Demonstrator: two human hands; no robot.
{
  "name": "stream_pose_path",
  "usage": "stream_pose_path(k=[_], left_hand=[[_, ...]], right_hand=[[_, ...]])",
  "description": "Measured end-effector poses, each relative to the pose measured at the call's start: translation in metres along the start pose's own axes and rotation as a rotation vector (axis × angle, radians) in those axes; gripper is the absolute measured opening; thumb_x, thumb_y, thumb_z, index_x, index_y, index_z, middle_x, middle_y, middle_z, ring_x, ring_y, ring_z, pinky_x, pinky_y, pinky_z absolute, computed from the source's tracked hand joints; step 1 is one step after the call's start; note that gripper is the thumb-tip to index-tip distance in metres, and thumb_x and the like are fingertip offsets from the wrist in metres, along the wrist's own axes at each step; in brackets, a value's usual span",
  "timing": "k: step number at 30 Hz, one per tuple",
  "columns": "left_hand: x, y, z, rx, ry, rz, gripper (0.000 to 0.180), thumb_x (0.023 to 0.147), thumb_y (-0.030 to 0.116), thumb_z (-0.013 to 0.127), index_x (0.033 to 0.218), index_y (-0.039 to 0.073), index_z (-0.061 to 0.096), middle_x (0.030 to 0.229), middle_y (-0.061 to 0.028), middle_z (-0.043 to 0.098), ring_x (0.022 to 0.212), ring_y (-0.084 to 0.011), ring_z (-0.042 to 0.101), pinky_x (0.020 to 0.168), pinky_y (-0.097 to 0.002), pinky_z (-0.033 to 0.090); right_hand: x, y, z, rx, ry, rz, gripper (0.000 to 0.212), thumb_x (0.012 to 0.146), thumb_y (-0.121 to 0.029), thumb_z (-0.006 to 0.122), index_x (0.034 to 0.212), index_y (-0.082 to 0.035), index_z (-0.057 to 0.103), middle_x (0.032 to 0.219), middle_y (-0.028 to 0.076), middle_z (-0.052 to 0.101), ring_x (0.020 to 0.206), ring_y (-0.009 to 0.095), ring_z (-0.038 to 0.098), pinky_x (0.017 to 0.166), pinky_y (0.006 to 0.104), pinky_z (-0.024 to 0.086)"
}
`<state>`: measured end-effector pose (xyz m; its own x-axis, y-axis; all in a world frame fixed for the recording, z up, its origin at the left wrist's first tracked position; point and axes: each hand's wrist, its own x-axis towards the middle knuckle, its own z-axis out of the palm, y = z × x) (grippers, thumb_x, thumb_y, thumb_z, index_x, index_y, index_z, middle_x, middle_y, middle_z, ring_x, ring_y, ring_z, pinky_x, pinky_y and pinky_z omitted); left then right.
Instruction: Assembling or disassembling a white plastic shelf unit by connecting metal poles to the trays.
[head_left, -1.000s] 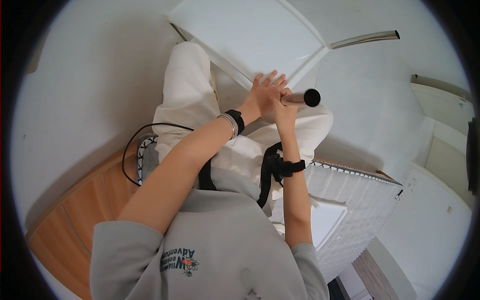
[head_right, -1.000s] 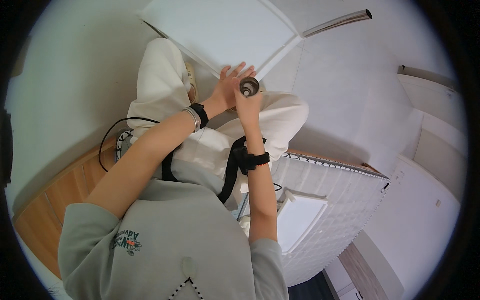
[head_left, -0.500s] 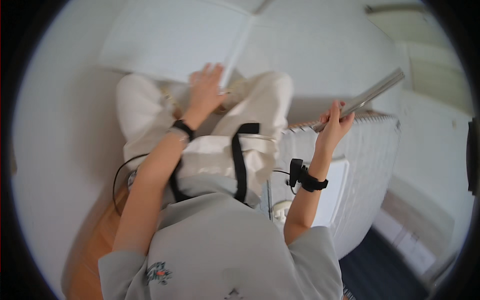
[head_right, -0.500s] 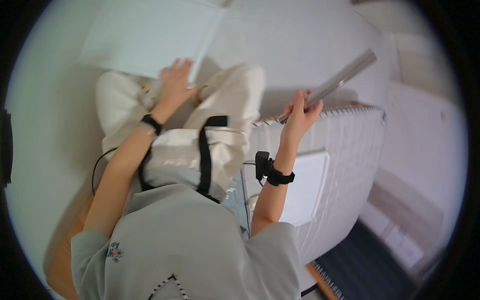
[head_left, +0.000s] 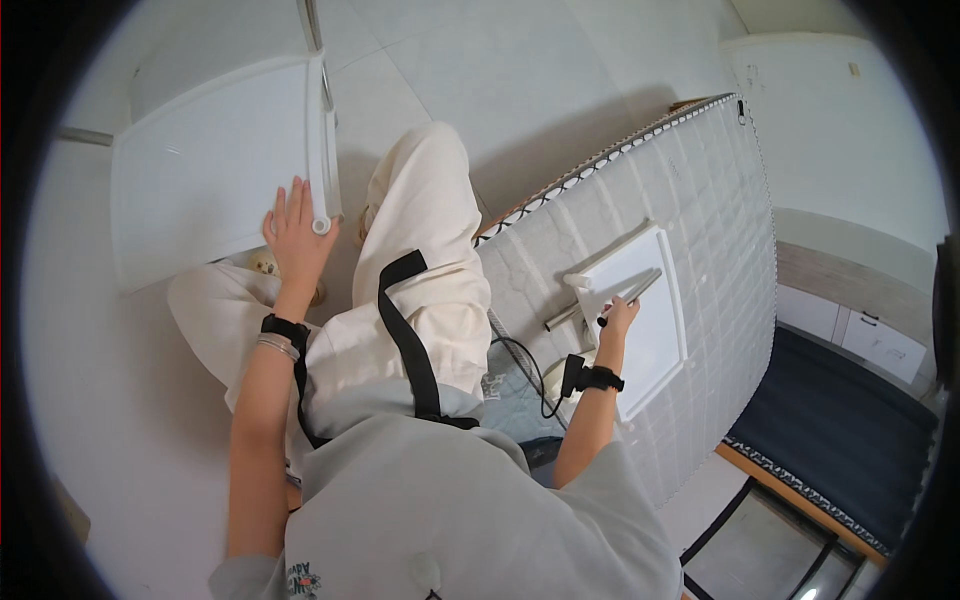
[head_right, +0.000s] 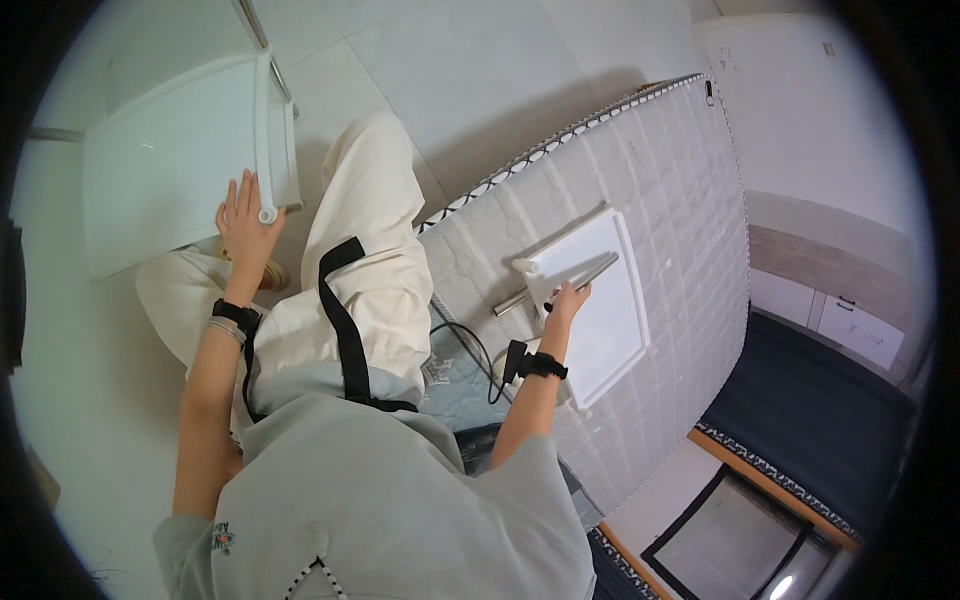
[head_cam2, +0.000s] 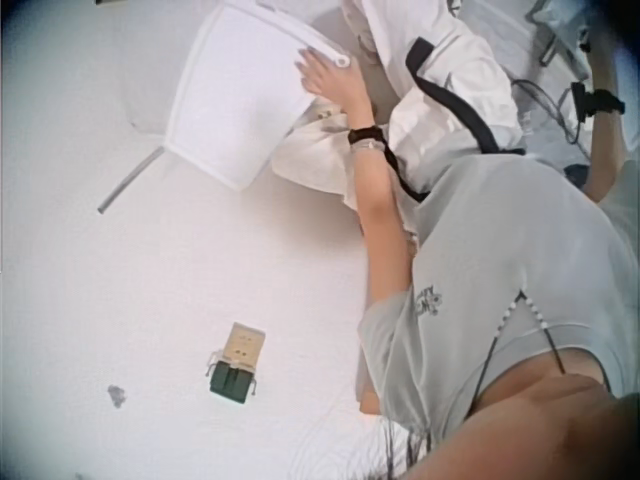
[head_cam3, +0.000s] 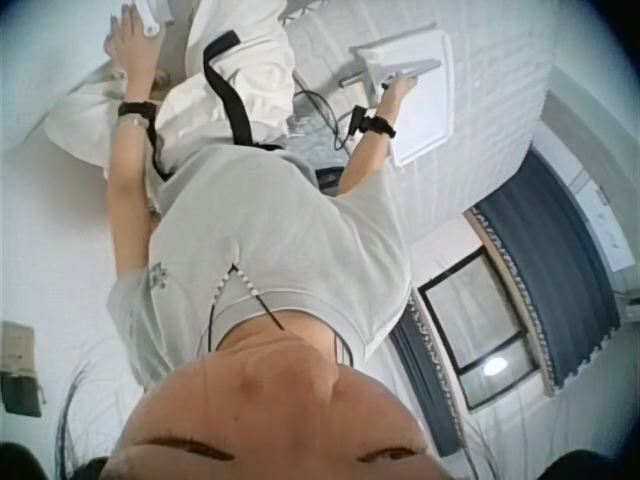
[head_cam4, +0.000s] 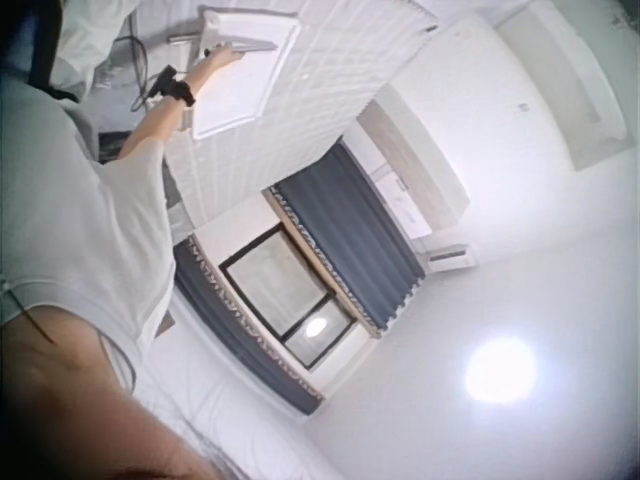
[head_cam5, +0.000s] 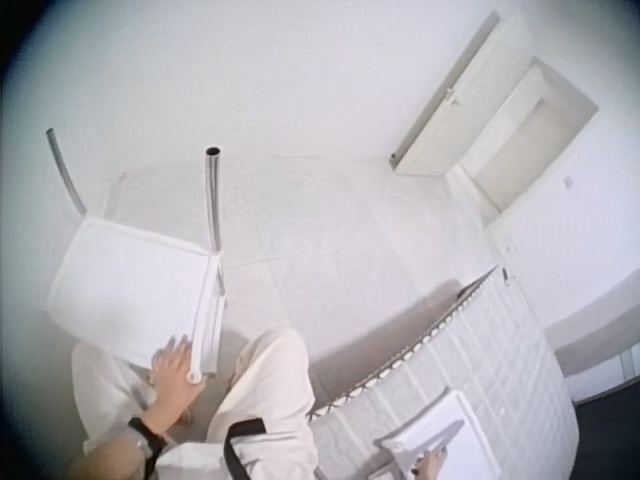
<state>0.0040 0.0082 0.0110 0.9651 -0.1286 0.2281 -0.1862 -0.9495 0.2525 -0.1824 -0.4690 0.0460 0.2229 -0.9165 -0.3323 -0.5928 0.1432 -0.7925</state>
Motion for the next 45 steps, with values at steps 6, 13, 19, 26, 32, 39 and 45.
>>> stream_pose_path(k=[6,13,19,26,32,39,45], left_hand=[[0.000,-0.001,-0.001,0.005,-0.002,0.003,0.065,0.071,0.037,0.063,0.125,0.006,0.042,0.135,-0.0046,0.035,0.125,-0.0255,0.028,0.098,-0.0455,0.020],[0.002,-0.006,-0.001,0.002,0.018,-0.015,0.065,0.069,0.037,0.063,0.122,0.005,0.045,0.132,-0.0084,0.040,0.124,-0.0287,0.031,0.096,-0.0494,0.023],[0.001,0.002,-0.001,-0.105,-0.013,-0.063,0.064,0.067,0.027,0.062,0.123,0.003,0.044,0.133,-0.0091,0.038,0.125,-0.0290,0.030,0.096,-0.0492,0.021],[-0.015,-0.002,-0.011,-0.130,-0.074,-0.071,0.067,0.067,0.030,0.064,0.124,0.002,0.042,0.136,-0.0082,0.034,0.127,-0.0288,0.026,0.097,-0.0507,0.019],[-0.024,0.002,-0.017,-0.172,-0.051,-0.056,0.064,0.067,0.027,0.063,0.124,0.004,0.043,0.134,-0.0074,0.037,0.127,-0.0267,0.026,0.100,-0.0500,0.018],[-0.040,-0.002,-0.024,-0.207,-0.112,-0.055,0.064,0.067,0.024,0.063,0.124,0.002,0.043,0.135,-0.0075,0.035,0.128,-0.0255,0.026,0.102,-0.0484,0.017],[-0.050,-0.028,-0.031,-0.205,-0.176,0.046,0.068,0.066,0.024,0.063,0.126,0.002,0.039,0.137,-0.0071,0.033,0.128,-0.0226,0.026,0.103,-0.0466,0.017]], right_hand=[[0.041,0.020,0.019,-0.106,-0.078,-0.106,0.065,0.067,-0.003,0.053,0.129,-0.004,0.034,0.092,0.013,0.053,0.069,0.019,0.052,0.063,0.0288,0.045],[0.033,0.002,0.036,-0.341,0.149,-0.351,0.045,0.068,-0.012,0.058,0.111,-0.001,0.051,0.100,0.018,0.049,0.092,0.025,0.051,0.081,0.0341,0.041],[-0.041,-0.067,0.094,-0.055,-0.134,-0.564,0.023,0.076,-0.007,0.054,0.097,0.001,0.055,0.096,0.011,0.051,0.087,0.018,0.050,0.077,0.0288,0.041],[-0.155,-0.183,0.229,-0.065,-0.960,-0.888,0.031,0.077,-0.009,0.060,0.106,0.000,0.051,0.101,0.011,0.056,0.093,0.019,0.054,0.080,0.0301,0.044],[-0.247,-0.268,0.355,0.134,-1.140,-1.057,0.060,0.071,-0.019,0.068,0.120,0.000,0.038,0.125,0.016,0.042,0.111,0.026,0.046,0.092,0.0358,0.037],[-0.262,-0.273,0.382,-0.015,-1.270,-1.038,0.036,0.080,-0.026,0.061,0.105,-0.001,0.051,0.101,0.009,0.056,0.097,0.019,0.052,0.087,0.0331,0.039],[-0.252,-0.256,0.362,0.012,-1.147,-1.207,0.030,0.082,-0.021,0.058,0.100,0.000,0.049,0.088,0.013,0.059,0.081,0.023,0.057,0.076,0.0339,0.044]])
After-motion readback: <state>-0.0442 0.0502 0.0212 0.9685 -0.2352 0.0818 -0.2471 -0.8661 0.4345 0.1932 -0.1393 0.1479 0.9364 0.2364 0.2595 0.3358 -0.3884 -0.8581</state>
